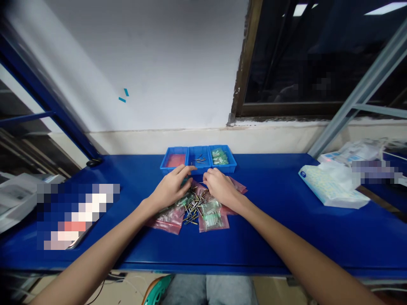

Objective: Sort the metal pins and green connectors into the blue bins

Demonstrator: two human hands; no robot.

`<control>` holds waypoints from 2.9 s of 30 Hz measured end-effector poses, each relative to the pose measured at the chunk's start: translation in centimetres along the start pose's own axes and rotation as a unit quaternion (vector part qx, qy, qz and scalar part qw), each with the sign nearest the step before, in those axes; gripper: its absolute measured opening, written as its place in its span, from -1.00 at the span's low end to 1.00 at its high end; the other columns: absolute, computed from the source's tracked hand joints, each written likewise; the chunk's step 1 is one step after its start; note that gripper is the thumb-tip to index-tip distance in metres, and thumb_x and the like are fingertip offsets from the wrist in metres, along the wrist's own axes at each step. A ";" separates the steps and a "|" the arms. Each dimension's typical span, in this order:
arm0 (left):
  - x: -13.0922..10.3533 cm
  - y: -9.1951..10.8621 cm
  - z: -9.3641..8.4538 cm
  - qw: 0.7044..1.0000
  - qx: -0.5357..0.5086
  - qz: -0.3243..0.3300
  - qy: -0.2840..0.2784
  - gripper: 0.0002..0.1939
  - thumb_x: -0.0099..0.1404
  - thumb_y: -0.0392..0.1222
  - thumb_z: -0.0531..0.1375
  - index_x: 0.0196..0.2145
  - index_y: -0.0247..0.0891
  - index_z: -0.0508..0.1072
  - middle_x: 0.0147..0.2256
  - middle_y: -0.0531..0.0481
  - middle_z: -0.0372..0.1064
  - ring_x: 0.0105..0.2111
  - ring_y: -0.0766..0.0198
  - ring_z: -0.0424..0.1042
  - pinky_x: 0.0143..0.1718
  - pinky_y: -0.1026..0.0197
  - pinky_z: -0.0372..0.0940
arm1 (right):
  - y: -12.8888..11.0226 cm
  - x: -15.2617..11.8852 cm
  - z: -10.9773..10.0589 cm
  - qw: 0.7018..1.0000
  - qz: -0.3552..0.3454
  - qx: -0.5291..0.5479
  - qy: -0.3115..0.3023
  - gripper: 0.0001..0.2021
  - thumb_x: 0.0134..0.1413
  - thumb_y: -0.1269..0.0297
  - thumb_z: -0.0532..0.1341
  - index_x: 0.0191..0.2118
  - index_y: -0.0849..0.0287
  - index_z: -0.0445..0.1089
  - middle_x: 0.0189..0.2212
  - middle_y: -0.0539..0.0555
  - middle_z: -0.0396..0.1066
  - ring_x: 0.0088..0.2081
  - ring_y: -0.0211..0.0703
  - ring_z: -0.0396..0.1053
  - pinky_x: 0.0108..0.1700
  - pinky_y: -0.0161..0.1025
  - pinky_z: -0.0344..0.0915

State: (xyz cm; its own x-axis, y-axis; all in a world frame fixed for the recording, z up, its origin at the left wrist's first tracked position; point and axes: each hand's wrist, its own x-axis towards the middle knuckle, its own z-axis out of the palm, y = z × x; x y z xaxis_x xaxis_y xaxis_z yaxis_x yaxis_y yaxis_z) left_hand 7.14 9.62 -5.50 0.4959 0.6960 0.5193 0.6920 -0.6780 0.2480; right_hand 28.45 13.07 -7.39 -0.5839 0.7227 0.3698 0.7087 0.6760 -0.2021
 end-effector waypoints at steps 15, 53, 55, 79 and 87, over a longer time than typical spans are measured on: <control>0.1 -0.2 0.1 1.000 0.014 0.003 -0.004 -0.78 0.48 -0.22 0.02 -0.01 -0.27 0.39 -0.14 -0.12 0.33 -0.16 0.17 0.40 -0.11 0.07 0.40 | -1.6 0.1 -1.3 0.992 -0.002 0.101 0.081 -0.82 0.32 0.40 0.03 -0.26 0.13 0.36 -0.27 0.07 0.46 -0.19 -0.10 0.37 -0.13 -0.16 0.23; 0.2 -0.6 -0.2 0.998 0.005 0.004 0.058 -0.89 0.39 -0.29 0.12 -0.17 -0.26 0.44 -0.28 -0.03 0.44 -0.27 0.22 0.39 -0.24 0.16 0.32 | -2.3 0.2 -1.8 0.987 0.005 0.158 0.039 -0.89 0.26 0.29 0.16 -0.22 0.15 0.44 -0.31 0.05 0.52 -0.27 -0.16 0.43 -0.17 -0.21 0.28; 0.2 -0.4 -0.2 0.999 0.007 0.008 0.052 -0.84 0.40 -0.31 0.09 -0.11 -0.26 0.43 -0.25 -0.05 0.44 -0.24 0.21 0.39 -0.21 0.15 0.33 | -2.0 0.2 -1.5 0.990 -0.005 0.134 0.038 -0.85 0.29 0.35 0.11 -0.19 0.16 0.44 -0.24 0.09 0.53 -0.20 -0.12 0.44 -0.11 -0.17 0.28; 0.3 -0.1 -0.6 0.997 0.067 0.014 0.033 -0.89 0.43 -0.24 0.13 -0.23 -0.27 0.44 -0.28 -0.06 0.38 -0.27 0.20 0.33 -0.30 0.18 0.30 | -3.0 0.2 -2.4 0.979 0.028 0.194 0.060 -0.83 0.23 0.33 0.13 -0.34 0.15 0.44 -0.44 -0.02 0.48 -0.44 -0.25 0.35 -0.32 -0.28 0.18; 0.2 -0.3 -0.4 0.995 0.088 -0.001 0.043 -0.88 0.43 -0.28 0.10 -0.16 -0.27 0.44 -0.28 -0.06 0.42 -0.27 0.21 0.38 -0.31 0.21 0.30 | -2.8 0.3 -1.9 0.975 0.034 0.209 0.062 -0.85 0.23 0.38 0.11 -0.32 0.16 0.41 -0.41 0.00 0.48 -0.39 -0.23 0.38 -0.28 -0.27 0.21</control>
State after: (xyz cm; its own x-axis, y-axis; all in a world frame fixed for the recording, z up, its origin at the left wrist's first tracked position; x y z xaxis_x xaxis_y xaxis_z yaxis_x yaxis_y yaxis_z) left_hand 6.88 9.89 -5.13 0.4528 0.6691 0.5893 0.7774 -0.6199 0.1065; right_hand 27.09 11.09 -4.97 -0.4701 0.7624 0.4446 0.5055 0.6456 -0.5725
